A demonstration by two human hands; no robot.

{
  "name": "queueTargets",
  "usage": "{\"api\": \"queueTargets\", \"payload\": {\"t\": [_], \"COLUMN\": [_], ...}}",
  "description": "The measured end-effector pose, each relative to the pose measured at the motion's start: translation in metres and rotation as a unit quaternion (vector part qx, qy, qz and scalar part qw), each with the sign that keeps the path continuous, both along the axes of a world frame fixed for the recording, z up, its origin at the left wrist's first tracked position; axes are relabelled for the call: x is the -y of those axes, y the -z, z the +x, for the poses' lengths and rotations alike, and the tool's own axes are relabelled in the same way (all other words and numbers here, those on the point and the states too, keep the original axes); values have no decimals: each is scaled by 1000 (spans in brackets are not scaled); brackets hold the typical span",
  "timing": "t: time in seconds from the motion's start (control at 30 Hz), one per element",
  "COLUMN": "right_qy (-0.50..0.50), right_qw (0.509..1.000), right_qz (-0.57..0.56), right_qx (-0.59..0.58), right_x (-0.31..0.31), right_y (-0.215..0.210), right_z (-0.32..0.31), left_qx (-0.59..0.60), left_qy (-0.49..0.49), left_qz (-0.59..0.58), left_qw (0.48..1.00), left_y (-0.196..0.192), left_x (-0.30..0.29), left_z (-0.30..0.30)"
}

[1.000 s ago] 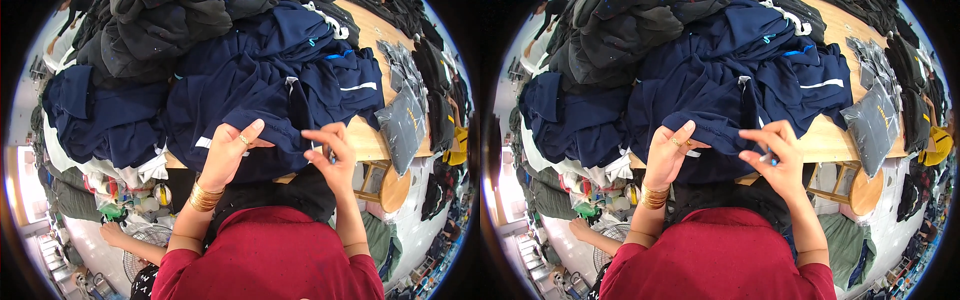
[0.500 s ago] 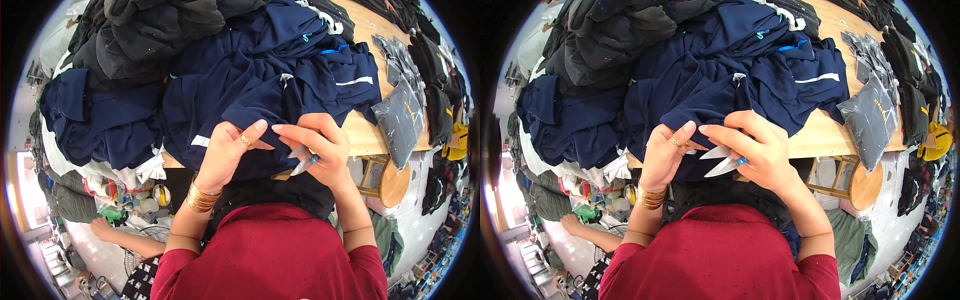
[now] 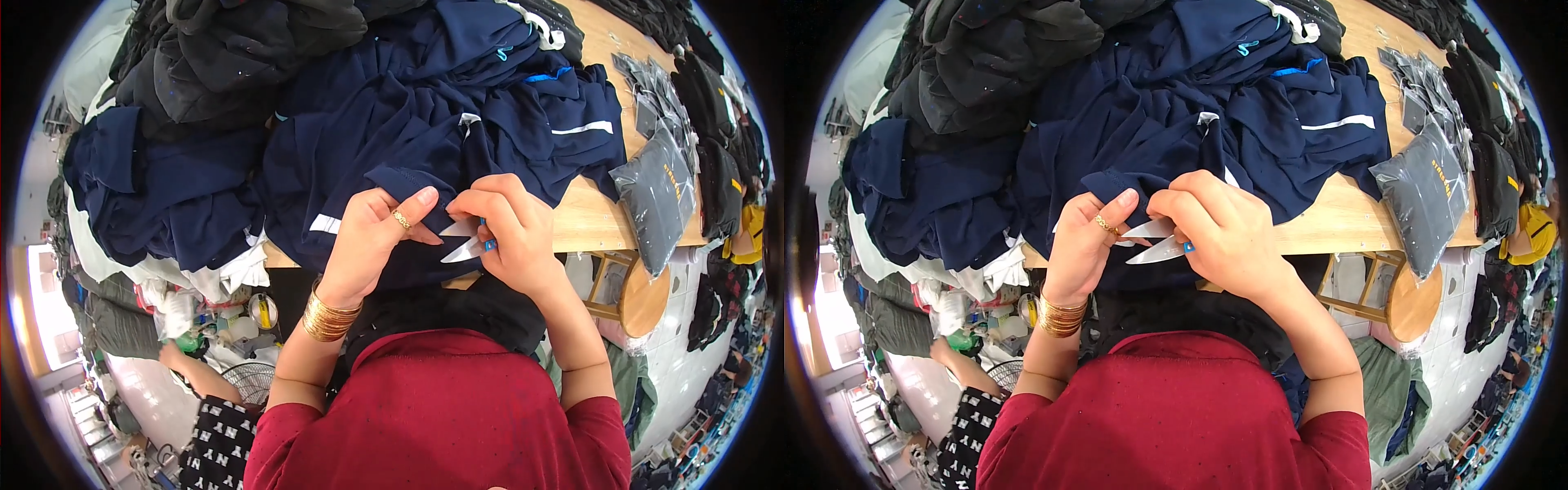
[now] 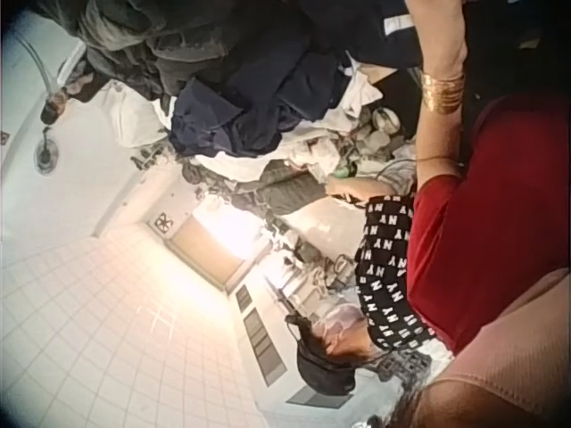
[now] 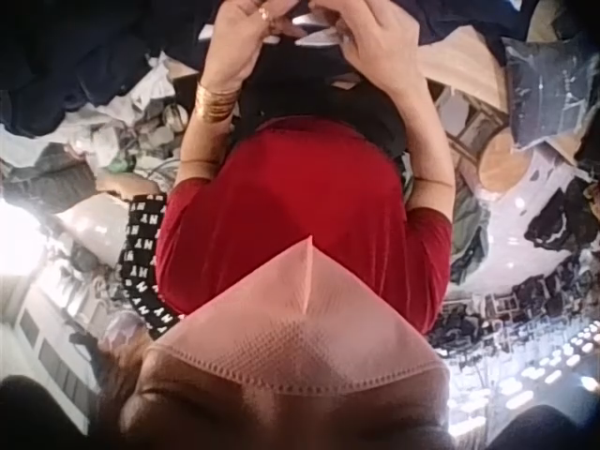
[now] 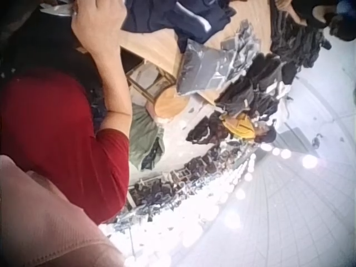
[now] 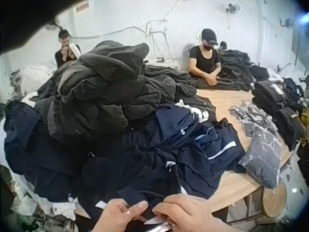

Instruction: Trimming loose threads and finishing blue garments using small scissors in a factory setting.

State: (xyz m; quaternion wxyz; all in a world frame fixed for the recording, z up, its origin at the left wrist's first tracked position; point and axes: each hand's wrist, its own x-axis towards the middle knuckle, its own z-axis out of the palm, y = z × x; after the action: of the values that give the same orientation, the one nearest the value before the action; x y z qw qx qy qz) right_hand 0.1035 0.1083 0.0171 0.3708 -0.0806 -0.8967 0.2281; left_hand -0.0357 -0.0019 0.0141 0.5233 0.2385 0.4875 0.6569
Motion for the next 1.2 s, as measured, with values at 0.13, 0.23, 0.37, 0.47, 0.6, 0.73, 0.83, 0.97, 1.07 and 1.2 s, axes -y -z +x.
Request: {"api": "queueTargets", "payload": {"t": [0.13,0.23,0.37,0.47,0.6,0.73,0.83,0.97,1.07,1.2], "right_qy": [-21,-32,-35,43,67,108,86,81,84,86], "right_qw": [999,991,983,966,973,948,951,967,979,979], "right_qz": [-24,-126,-177,-254,-210,-276,-285,-224,-168,-158], "right_qx": [17,25,-15,12,69,120,79,92,84,96], "right_x": [-5,-7,-17,-19,-12,0,6,10,11,8], "right_y": [-2,-4,-2,-1,-7,-15,-9,-10,-9,-9], "right_z": [5,9,15,25,28,28,27,28,28,26], "left_qx": [-15,-21,-40,-8,-11,-7,7,12,-2,-9], "left_qy": [0,2,-28,-30,-26,-37,-46,-53,-54,-55], "left_qz": [-2,-1,30,42,42,43,42,36,44,46], "left_qw": [1000,1000,998,999,999,998,998,998,998,997], "left_y": [-3,2,6,5,2,4,2,1,4,5], "left_x": [-2,-3,-3,-3,-1,2,4,7,8,5], "left_z": [5,4,6,7,8,10,12,13,14,14]}}
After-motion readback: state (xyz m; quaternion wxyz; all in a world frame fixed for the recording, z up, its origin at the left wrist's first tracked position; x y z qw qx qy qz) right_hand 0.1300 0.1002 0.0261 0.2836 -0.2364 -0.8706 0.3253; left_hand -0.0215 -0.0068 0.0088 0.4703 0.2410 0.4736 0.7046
